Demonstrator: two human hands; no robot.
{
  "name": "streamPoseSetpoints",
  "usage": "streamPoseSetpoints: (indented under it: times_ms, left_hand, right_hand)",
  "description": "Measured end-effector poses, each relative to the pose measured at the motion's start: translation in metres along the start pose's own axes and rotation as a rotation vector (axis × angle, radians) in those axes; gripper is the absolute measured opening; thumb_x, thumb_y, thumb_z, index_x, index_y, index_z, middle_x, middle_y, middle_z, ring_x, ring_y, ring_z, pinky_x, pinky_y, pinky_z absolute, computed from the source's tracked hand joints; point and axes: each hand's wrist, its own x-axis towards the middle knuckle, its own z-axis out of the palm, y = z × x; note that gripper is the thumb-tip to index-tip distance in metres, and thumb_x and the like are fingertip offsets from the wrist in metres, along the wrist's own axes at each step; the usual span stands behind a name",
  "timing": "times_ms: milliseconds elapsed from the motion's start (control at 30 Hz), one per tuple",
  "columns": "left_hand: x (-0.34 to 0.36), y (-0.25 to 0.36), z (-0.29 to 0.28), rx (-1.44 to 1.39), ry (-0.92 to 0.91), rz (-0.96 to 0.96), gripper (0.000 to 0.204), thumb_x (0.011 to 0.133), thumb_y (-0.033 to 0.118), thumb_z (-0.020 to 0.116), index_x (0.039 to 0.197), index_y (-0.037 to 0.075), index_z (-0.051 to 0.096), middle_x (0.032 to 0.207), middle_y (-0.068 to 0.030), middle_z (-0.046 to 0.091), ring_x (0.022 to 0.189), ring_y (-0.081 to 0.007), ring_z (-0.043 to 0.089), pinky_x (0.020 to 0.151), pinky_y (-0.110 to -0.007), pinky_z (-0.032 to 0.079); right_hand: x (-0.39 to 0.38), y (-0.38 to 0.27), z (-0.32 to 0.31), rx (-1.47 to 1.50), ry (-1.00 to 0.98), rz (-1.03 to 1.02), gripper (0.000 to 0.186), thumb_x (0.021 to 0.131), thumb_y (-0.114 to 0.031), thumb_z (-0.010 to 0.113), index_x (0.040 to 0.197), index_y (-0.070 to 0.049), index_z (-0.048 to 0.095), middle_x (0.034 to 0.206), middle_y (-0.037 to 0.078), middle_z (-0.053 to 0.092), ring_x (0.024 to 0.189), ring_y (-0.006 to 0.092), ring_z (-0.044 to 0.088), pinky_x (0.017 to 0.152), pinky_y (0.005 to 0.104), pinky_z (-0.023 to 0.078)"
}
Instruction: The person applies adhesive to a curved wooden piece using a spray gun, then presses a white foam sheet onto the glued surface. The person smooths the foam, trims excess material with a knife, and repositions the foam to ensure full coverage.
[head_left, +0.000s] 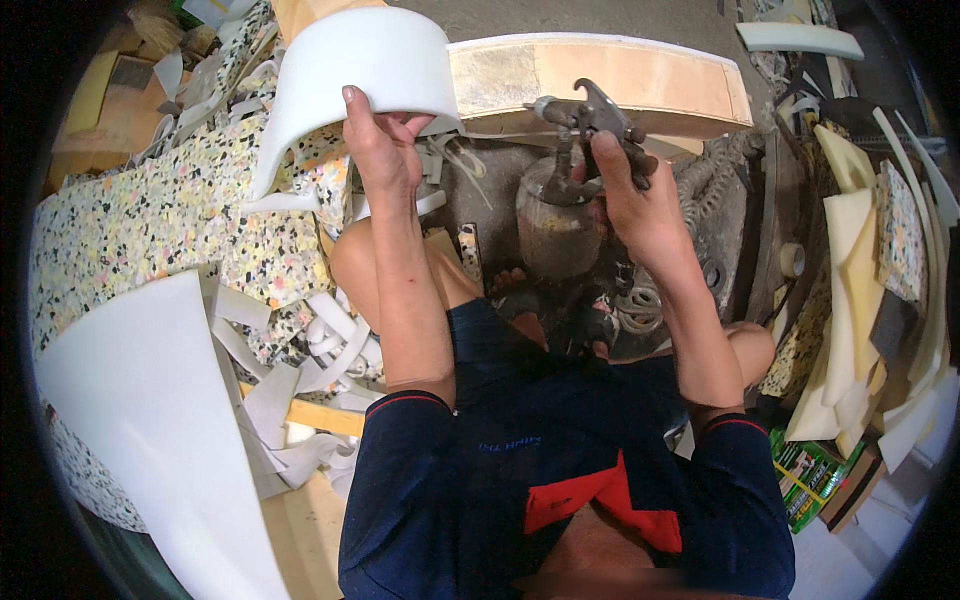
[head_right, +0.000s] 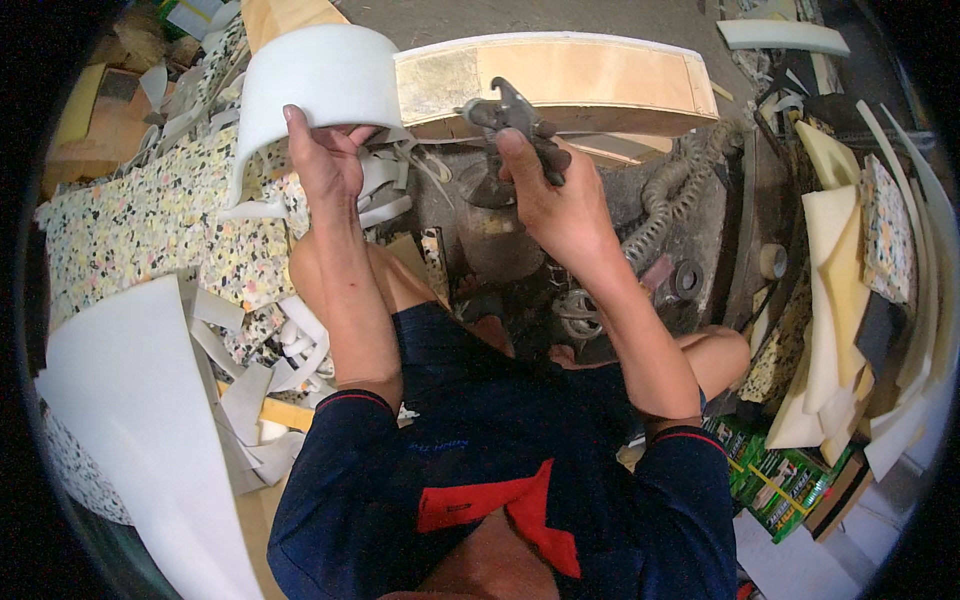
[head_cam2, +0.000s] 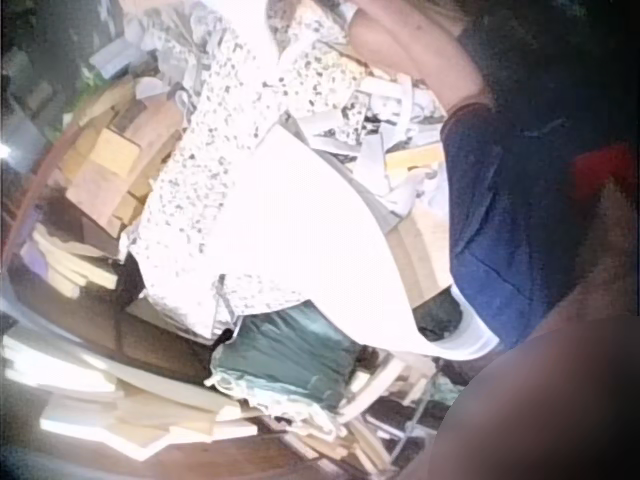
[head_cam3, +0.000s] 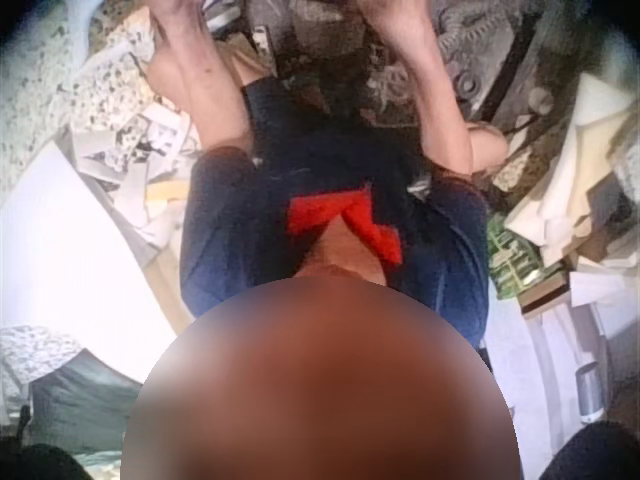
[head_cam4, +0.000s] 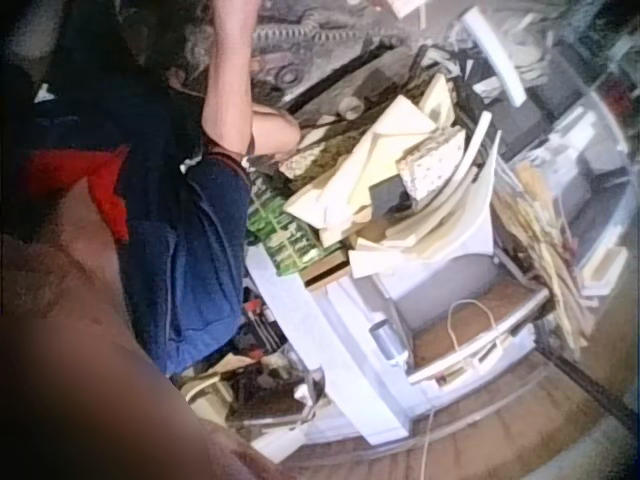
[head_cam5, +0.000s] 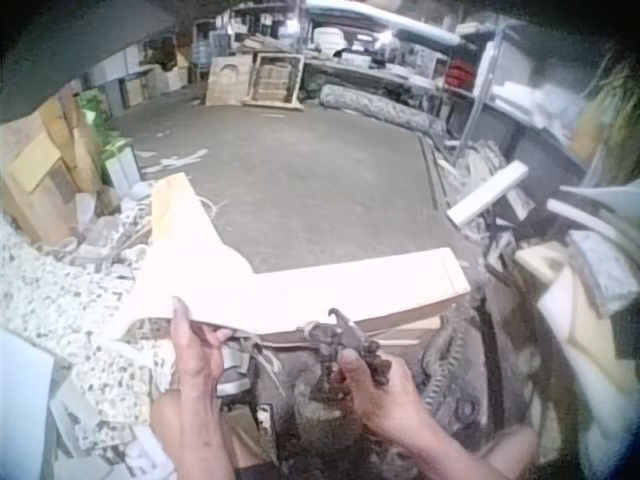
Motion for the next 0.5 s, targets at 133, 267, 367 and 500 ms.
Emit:
streamPoseSetpoints:
  times_ms: [133, 267, 367, 500]
  left_hand:
    - [-0.001, -0.001, 0.004, -0.026, 0.007, 0.024, 0.064, 0.104, 0.046, 0.046, 0.141, -0.006, 0.036, 0.131, -0.0252, 0.054, 0.115, -0.038, 0.062, 0.08, -0.052, 0.063]
    - [-0.002, -0.001, 0.006, 0.006, 0.004, 0.012, 0.062, 0.104, 0.044, 0.047, 0.141, -0.004, 0.037, 0.132, -0.0244, 0.055, 0.116, -0.0372, 0.062, 0.079, -0.05, 0.063]
    - [-0.002, -0.001, 0.006, 0.041, 0.015, -0.01, 0.058, 0.104, 0.043, 0.047, 0.139, -0.002, 0.04, 0.131, -0.0234, 0.056, 0.112, -0.0339, 0.064, 0.073, -0.041, 0.063]
    - [-0.002, -0.003, 0.007, 0.04, 0.014, -0.041, 0.053, 0.106, 0.041, 0.046, 0.139, 0.0, 0.039, 0.123, -0.0211, 0.059, 0.097, -0.0279, 0.066, 0.058, -0.032, 0.054]
  right_hand:
    - [-0.006, -0.001, -0.009, 0.012, 0.025, -0.041, 0.047, 0.102, -0.047, 0.055, 0.092, -0.002, 0.066, 0.076, 0.0, 0.064, 0.054, 0.0071, 0.051, 0.048, 0.0248, 0.041]
    - [-0.007, 0.004, -0.021, 0.081, -0.021, -0.034, 0.046, 0.102, -0.046, 0.055, 0.091, -0.003, 0.067, 0.073, 0.0, 0.064, 0.054, 0.0067, 0.051, 0.047, 0.0244, 0.04]
    - [-0.007, 0.01, -0.037, 0.139, 0.006, -0.025, 0.045, 0.103, -0.046, 0.055, 0.09, -0.004, 0.068, 0.072, 0.0, 0.063, 0.054, 0.0068, 0.051, 0.047, 0.0243, 0.04]
    - [-0.011, 0.018, -0.071, 0.192, 0.072, 0.032, 0.042, 0.103, -0.044, 0.053, 0.094, -0.005, 0.067, 0.074, 0.0, 0.063, 0.053, 0.0074, 0.051, 0.046, 0.0242, 0.04]
